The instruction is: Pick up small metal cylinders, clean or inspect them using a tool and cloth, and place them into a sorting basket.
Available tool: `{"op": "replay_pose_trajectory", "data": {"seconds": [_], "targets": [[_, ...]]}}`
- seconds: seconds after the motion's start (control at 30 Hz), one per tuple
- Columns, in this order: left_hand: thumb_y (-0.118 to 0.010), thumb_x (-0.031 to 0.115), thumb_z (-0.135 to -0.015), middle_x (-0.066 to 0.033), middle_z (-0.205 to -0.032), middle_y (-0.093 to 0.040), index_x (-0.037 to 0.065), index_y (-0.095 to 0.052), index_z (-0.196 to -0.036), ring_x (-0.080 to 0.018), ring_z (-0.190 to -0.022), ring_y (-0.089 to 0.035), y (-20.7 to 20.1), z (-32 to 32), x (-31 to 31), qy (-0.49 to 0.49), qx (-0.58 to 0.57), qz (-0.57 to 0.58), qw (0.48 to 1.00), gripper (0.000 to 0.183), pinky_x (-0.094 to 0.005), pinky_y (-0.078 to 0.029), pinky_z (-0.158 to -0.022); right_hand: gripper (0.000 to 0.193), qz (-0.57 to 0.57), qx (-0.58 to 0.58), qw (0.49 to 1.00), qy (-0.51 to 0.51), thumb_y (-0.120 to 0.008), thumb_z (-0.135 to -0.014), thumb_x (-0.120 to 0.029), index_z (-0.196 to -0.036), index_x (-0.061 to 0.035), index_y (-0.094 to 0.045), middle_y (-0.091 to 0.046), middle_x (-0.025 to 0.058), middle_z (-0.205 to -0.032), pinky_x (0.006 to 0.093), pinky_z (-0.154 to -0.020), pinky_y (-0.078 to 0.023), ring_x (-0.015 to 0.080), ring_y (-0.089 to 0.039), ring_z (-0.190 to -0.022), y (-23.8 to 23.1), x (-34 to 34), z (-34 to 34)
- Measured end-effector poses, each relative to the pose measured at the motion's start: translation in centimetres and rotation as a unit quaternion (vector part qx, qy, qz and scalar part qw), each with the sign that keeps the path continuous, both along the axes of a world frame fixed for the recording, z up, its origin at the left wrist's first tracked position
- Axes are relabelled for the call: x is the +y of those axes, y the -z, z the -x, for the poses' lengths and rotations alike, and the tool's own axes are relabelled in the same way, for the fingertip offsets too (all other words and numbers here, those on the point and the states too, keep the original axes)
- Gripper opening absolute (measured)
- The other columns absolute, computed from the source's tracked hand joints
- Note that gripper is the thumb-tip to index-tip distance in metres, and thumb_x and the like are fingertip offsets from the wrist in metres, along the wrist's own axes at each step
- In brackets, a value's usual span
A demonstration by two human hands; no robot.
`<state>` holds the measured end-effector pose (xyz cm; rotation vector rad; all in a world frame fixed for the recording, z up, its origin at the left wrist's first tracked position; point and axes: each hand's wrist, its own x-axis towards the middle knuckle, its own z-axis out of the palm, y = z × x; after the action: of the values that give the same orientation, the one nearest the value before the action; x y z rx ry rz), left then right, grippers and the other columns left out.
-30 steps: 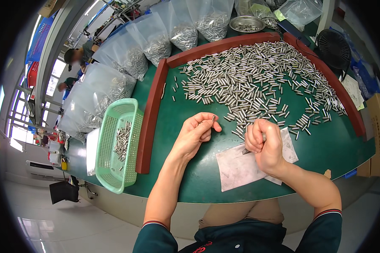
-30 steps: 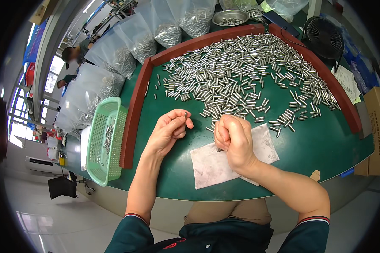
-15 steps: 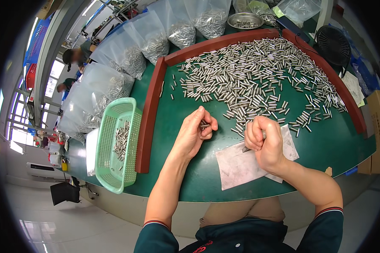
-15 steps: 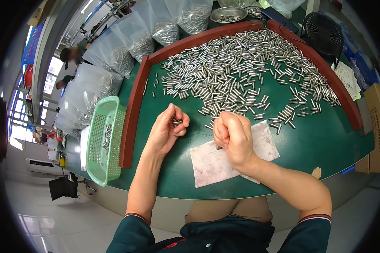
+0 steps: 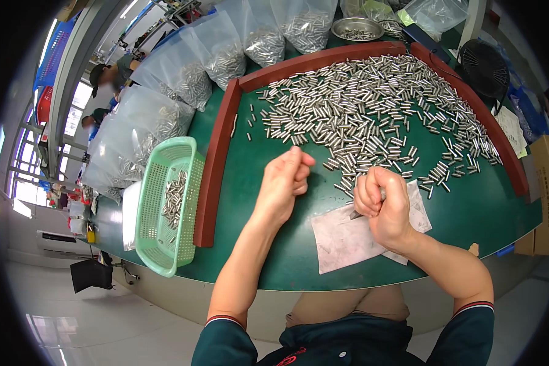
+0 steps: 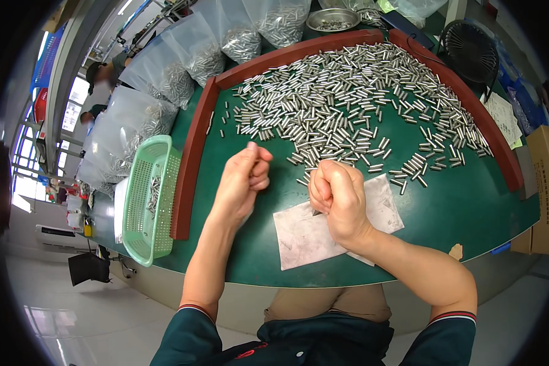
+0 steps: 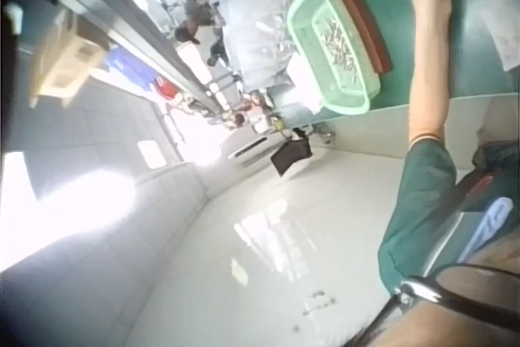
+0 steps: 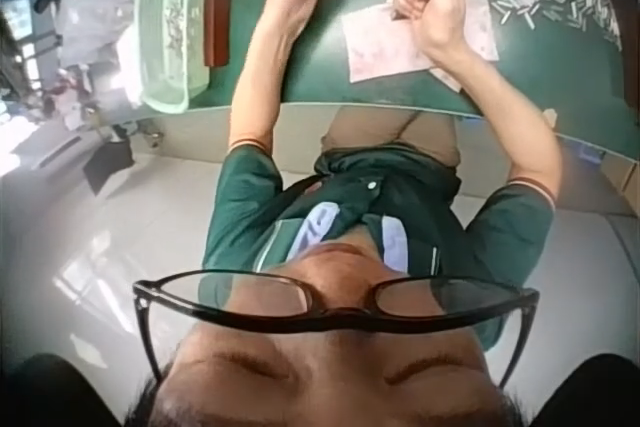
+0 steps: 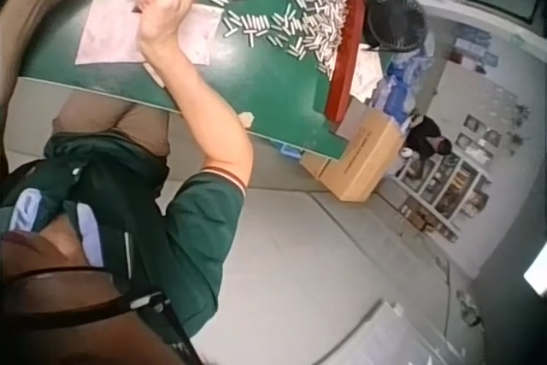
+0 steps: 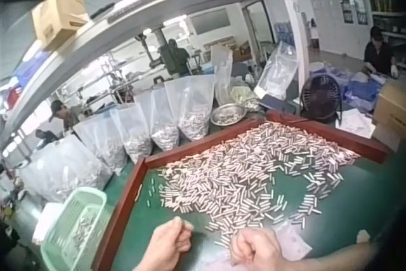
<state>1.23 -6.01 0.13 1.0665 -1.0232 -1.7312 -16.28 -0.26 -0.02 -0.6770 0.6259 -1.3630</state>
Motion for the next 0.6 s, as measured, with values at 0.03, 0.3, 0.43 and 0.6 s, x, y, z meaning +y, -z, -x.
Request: {"op": "replay_pose_trajectory", "data": {"seconds": [0.03, 0.3, 0.43, 0.6], "targets": [[-0.041, 0.028, -0.092, 0.0072, -0.056, -0.030, 0.003, -0.050, -0.078, -0.0028, -0.047, -0.021, -0.5, -0.8, -0.1, -0.048, 0.002, 0.029, 0.998, 0.030, -0.0200, -0.018, -0.041, 0.034, -0.005, 0.003, 1.000, 0.002, -0.033, -0.086, -0.018, -0.053, -0.0074, -0.030, -0.031, 0.0009, -0.047, 0.0227, -0.040, -0.022, 0.0073, -0.025, -0.043, 0.0, 0.1, 0.1], [-0.045, 0.011, -0.086, -0.0127, -0.086, -0.054, 0.002, -0.055, -0.090, -0.0275, -0.079, -0.052, -6.1, -14.9, 1.0, -0.430, -0.662, 0.358, 0.498, 0.014, -0.0361, -0.041, -0.070, 0.033, -0.007, -0.005, 1.000, -0.001, -0.032, -0.085, -0.017, -0.053, -0.0078, -0.030, -0.031, 0.0007, -0.048, 0.0224, -0.040, -0.021, 0.0076, -0.024, -0.042, -0.3, 0.2, -0.1], [-0.056, 0.017, -0.079, -0.0130, -0.100, -0.053, 0.008, -0.055, -0.104, -0.0302, -0.092, -0.051, -3.6, -14.6, 0.4, -0.355, -0.800, 0.361, 0.321, 0.026, -0.0393, -0.039, -0.080, 0.033, -0.008, -0.005, 1.000, -0.004, -0.032, -0.085, -0.017, -0.054, -0.0077, -0.030, -0.031, 0.0008, -0.047, 0.0225, -0.041, -0.021, 0.0076, -0.024, -0.042, -0.4, 0.2, -0.3], [-0.063, 0.006, -0.071, -0.0088, -0.070, -0.058, 0.002, -0.060, -0.077, -0.0198, -0.064, -0.054, -1.4, -4.0, -0.8, -0.177, -0.465, 0.435, 0.750, 0.007, -0.0291, -0.043, -0.058, 0.033, -0.006, -0.013, 1.000, 0.002, -0.033, -0.086, -0.018, -0.055, -0.0070, -0.031, -0.031, 0.0011, -0.047, 0.0227, -0.041, -0.022, 0.0077, -0.024, -0.042, 0.3, 0.0, 0.1]]}}
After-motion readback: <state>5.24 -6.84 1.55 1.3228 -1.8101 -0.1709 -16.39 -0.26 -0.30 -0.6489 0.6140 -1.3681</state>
